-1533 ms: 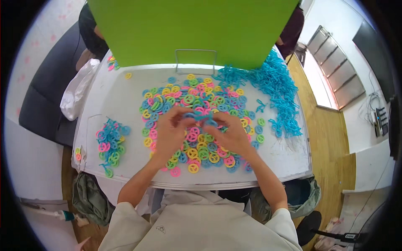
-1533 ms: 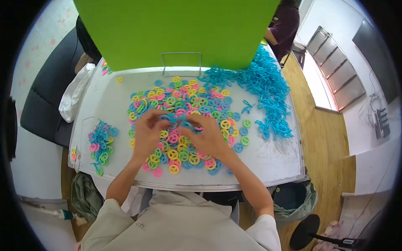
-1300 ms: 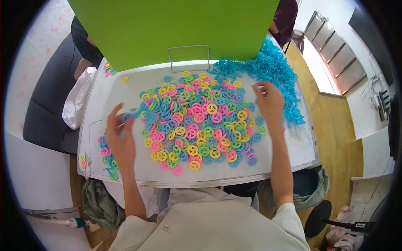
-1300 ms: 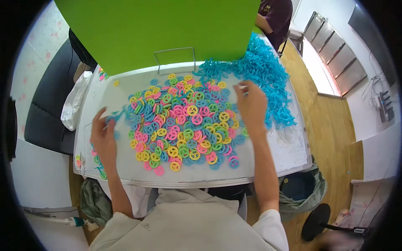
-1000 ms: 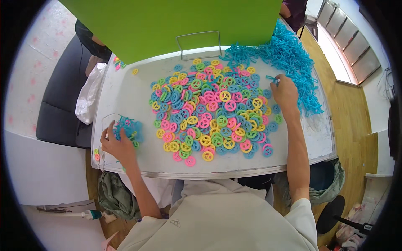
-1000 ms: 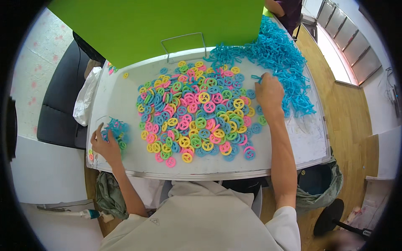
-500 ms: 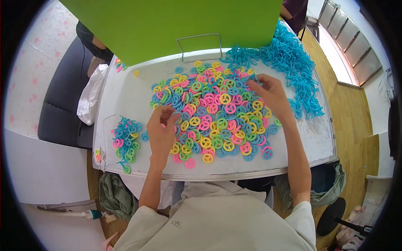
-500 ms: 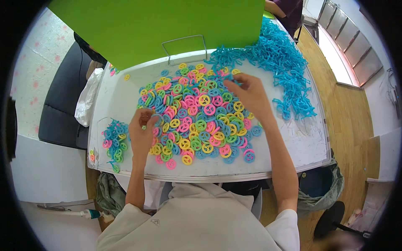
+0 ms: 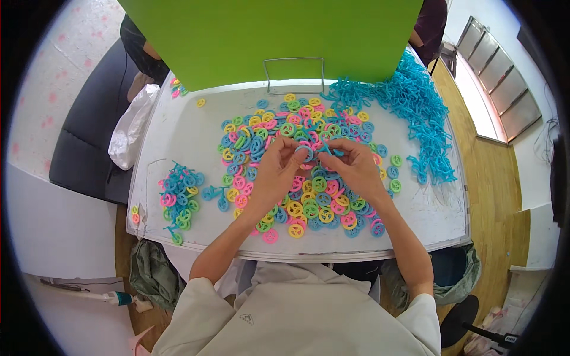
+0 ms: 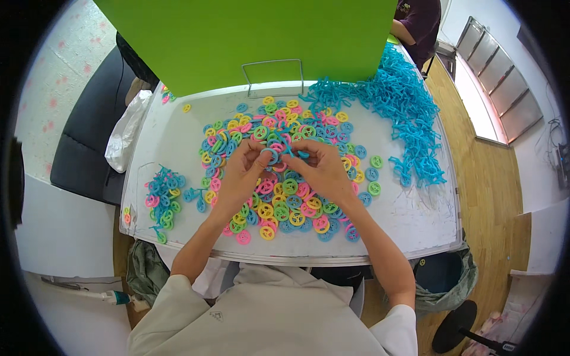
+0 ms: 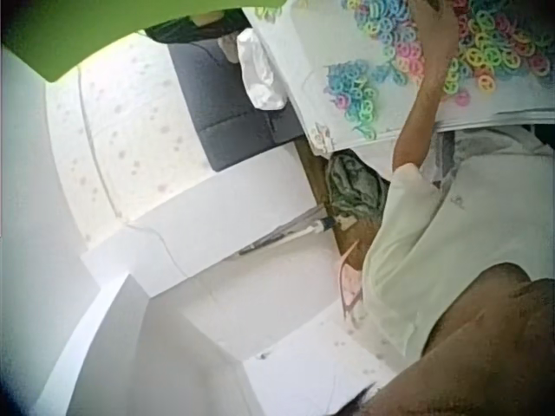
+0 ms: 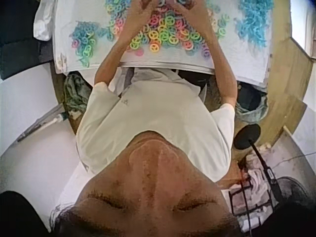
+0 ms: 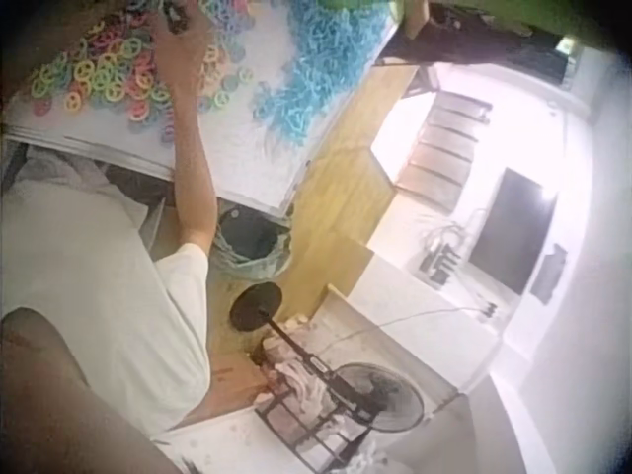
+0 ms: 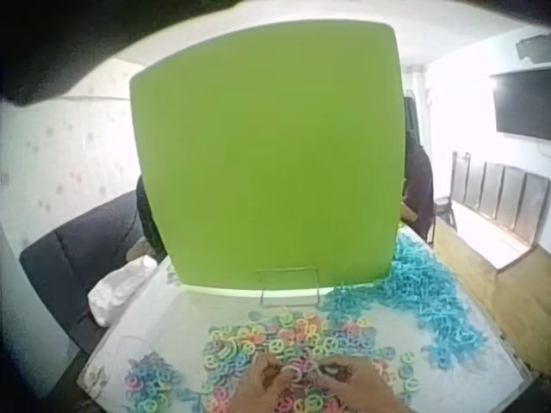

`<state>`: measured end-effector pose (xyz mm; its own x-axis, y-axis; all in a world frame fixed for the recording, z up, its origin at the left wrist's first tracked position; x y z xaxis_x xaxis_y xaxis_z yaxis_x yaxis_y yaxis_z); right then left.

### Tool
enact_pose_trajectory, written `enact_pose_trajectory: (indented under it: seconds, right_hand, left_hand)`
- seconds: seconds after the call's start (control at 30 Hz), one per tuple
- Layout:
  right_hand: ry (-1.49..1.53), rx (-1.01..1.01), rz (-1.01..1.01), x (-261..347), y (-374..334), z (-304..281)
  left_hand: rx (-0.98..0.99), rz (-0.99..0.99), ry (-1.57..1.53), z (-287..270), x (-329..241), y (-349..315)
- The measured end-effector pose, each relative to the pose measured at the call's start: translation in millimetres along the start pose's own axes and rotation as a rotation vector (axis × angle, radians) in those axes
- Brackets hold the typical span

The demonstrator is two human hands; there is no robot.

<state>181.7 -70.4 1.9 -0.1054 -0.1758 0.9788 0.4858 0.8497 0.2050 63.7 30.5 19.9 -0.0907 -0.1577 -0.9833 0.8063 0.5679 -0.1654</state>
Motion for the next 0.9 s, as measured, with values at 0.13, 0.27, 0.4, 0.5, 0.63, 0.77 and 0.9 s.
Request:
enact_pose_trajectory:
  seconds: [0.13, 0.27, 0.4, 0.5, 0.63, 0.77, 0.9]
  right_hand:
    - [-0.099, 0.013, -0.071, -7.1, -0.2, 6.4]
    - [-0.012, 0.026, -0.107, -7.1, 0.6, 17.5]
    - [0.055, 0.035, -0.009, -1.9, -4.0, 25.0]
    - [-0.048, 0.098, -0.070, 8.3, -11.3, 34.4]
    - [-0.212, -0.021, -0.012, 10.0, -8.1, 24.0]
    - [-0.319, -0.041, -0.304, 26.7, -6.2, 19.2]
    - [-0.379, -0.082, -0.272, 26.2, -7.2, 15.0]
  left_hand:
    - [-0.002, 0.020, -0.019, -3.6, 6.1, 1.4]
    - [-0.065, 0.046, 0.023, -10.3, 14.8, 4.1]
    - [-0.137, 0.162, 0.168, -9.4, 9.9, 1.6]
    - [-0.144, 0.147, 0.203, -7.7, -2.0, -1.5]
    - [-0.131, 0.170, 0.054, -12.9, -7.2, -3.8]
    - [-0.069, 0.107, 0.125, -11.3, -3.1, -2.9]
    - [0.000, 0.091, -0.021, -6.0, -6.6, -5.2]
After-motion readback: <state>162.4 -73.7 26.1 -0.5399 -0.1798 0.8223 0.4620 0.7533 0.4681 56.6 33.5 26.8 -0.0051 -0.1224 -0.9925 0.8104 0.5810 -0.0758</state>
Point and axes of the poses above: each hand's wrist, its own y-axis towards the middle knuckle, its own z-axis out of the palm, x = y × z, the point moved 7 cm from there along y, towards the middle knuckle, and after that the axes turned 12 degrees about -z, right-handed, at the moved point
